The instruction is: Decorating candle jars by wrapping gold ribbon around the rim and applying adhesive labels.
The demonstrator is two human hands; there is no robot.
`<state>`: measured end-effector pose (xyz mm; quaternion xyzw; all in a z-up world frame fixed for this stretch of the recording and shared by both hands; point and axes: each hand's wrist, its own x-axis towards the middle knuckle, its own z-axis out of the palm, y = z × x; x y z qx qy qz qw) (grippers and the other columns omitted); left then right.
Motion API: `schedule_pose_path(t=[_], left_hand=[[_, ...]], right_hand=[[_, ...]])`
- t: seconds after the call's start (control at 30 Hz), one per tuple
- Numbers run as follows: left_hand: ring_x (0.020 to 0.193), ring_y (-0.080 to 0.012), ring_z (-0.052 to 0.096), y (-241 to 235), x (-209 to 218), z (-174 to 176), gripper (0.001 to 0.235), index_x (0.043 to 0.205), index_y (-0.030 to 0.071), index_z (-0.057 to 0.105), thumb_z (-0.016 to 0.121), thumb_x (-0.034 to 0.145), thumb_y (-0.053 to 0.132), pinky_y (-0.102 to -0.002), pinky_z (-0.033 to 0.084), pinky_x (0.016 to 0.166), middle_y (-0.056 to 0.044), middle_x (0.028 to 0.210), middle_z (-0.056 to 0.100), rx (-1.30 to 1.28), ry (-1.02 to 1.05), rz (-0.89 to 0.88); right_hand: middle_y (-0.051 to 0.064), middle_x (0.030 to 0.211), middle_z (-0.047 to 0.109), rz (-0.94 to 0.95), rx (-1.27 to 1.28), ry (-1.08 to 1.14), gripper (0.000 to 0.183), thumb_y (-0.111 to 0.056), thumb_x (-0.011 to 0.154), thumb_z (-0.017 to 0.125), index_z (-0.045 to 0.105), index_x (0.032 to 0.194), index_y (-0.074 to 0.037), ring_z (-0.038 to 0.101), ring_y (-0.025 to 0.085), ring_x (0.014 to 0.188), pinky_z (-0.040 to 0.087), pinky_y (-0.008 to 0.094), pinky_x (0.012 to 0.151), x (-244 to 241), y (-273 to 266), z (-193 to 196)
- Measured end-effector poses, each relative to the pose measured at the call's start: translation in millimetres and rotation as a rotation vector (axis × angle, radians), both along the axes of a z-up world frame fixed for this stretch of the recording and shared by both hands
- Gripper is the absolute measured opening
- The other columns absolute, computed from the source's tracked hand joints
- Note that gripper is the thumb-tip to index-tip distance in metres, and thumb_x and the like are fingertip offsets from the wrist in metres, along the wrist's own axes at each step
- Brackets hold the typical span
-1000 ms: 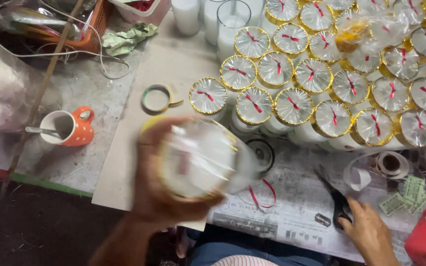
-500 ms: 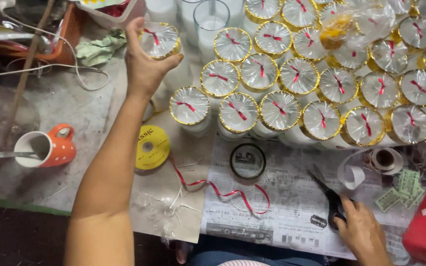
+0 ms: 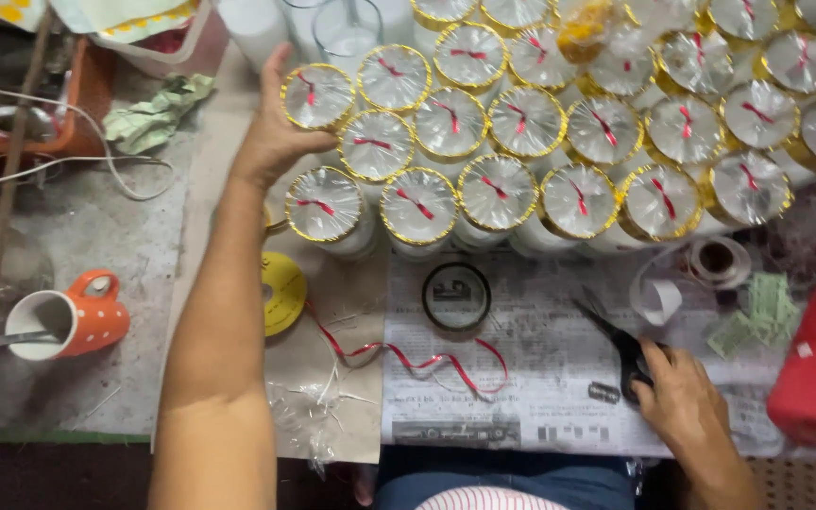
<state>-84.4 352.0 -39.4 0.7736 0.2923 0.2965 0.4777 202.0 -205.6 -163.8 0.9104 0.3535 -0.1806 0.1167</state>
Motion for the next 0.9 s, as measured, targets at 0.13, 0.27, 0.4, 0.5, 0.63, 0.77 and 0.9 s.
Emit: schedule_pose_path(t=[0.13, 0.27, 0.4, 0.5, 0.63, 0.77, 0.9], left_hand=[[0.123, -0.0195, 0.059, 6.8, -8.4, -34.1, 0.115, 0.161, 0.019, 0.007, 0.077, 0.074, -0.006, -0.033, 0.058, 0.089, -0.017, 0.155, 0.047, -0.298, -0.099, -0.101], [0.102, -0.0114, 0.069, -16.1, -15.7, -27.6, 0.088, 0.158, 0.017, 0.032, 0.069, 0.078, 0.009, -0.028, 0.061, 0.084, -0.001, 0.119, 0.066, -0.484, -0.179, 0.167], [0.139, -0.0462, 0.059, 14.3, -66.7, -115.2, 0.090, 0.160, 0.010, 0.025, 0.075, 0.088, -0.008, -0.058, 0.058, 0.110, -0.027, 0.150, 0.052, -0.590, -0.495, 0.167], [0.127, -0.0306, 0.070, -43.9, -93.6, -94.1, 0.073, 0.154, 0.018, 0.040, 0.063, 0.088, -0.004, -0.045, 0.065, 0.102, -0.015, 0.142, 0.060, -0.504, -0.426, 0.264], [0.109, -0.0205, 0.071, -179.6, -124.2, -51.0, 0.060, 0.149, 0.015, 0.044, 0.059, 0.092, 0.004, -0.034, 0.064, 0.086, -0.009, 0.134, 0.065, -0.514, -0.367, 0.272], [0.099, -0.0356, 0.074, -301.8, -154.7, -54.9, 0.057, 0.138, 0.008, 0.057, 0.064, 0.082, 0.012, -0.045, 0.066, 0.069, -0.023, 0.124, 0.068, -0.800, -0.374, -0.037], [0.096, -0.0370, 0.078, -390.5, -169.1, -77.9, 0.043, 0.126, -0.003, 0.066, 0.067, 0.084, 0.008, -0.041, 0.067, 0.069, -0.030, 0.119, 0.073, -1.014, -0.123, -0.295]], right_hand=[[0.008, 0.125, 0.063, 0.024, 0.078, -0.023, 0.068, -0.036, 0.080, 0.073, 0.049, 0.143, -0.030, 0.062, 0.034, 0.117, 0.056, 0.051, 0.093, -7.9, -6.1, 6.9], [0.017, 0.125, 0.062, 0.031, 0.117, 0.020, 0.064, -0.027, 0.086, 0.070, 0.049, 0.146, -0.023, 0.063, 0.038, 0.114, 0.057, 0.054, 0.087, -14.6, 7.1, 26.3], [0.011, 0.113, 0.067, 0.133, 0.234, -0.108, 0.069, -0.035, 0.079, 0.079, 0.056, 0.143, -0.027, 0.070, 0.034, 0.107, 0.060, 0.046, 0.088, -8.9, -14.4, 0.2], [0.011, 0.113, 0.067, 0.142, 0.291, -0.112, 0.066, -0.033, 0.080, 0.079, 0.057, 0.142, -0.024, 0.071, 0.033, 0.106, 0.060, 0.045, 0.087, -12.6, -16.8, -0.1], [0.013, 0.112, 0.067, 0.154, 0.413, -0.163, 0.060, -0.029, 0.083, 0.078, 0.060, 0.140, -0.022, 0.071, 0.035, 0.102, 0.060, 0.046, 0.085, -28.7, -21.9, 6.6], [0.014, 0.110, 0.068, 0.196, 0.510, -0.218, 0.057, -0.024, 0.085, 0.077, 0.060, 0.139, -0.020, 0.072, 0.036, 0.096, 0.060, 0.047, 0.083, -34.0, -28.9, 1.4], [0.014, 0.109, 0.070, 0.195, 0.545, -0.200, 0.054, -0.025, 0.085, 0.078, 0.063, 0.135, -0.018, 0.073, 0.036, 0.095, 0.061, 0.047, 0.080, -27.9, -31.3, -4.3]])
